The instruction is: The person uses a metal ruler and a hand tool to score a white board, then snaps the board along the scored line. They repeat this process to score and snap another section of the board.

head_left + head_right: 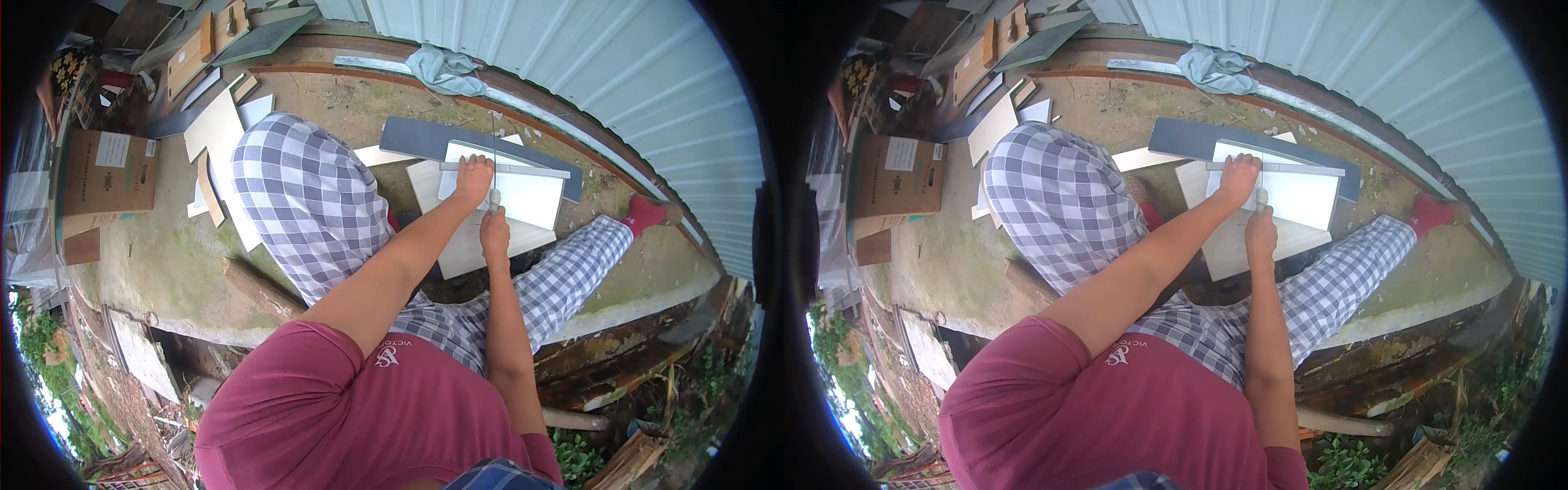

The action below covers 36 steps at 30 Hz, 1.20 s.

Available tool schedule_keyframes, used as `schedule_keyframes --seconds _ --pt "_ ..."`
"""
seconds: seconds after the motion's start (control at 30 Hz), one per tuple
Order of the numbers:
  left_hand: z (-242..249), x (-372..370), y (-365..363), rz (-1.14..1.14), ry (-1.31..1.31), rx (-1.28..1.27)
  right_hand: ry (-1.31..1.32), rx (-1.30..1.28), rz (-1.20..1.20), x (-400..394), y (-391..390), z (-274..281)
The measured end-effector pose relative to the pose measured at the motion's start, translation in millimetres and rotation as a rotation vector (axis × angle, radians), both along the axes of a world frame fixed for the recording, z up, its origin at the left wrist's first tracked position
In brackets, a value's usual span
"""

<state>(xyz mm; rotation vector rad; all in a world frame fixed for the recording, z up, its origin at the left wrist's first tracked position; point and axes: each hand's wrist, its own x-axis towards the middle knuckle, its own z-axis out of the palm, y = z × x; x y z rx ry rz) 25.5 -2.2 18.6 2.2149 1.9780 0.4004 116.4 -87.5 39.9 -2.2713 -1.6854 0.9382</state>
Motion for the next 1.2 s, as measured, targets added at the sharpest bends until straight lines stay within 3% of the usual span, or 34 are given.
schedule_keyframes --seconds 1.2 --pt "4 -1 -3 -0.019 -0.026 -0.077 0.013 -0.021 -0.018 6 -46 0"
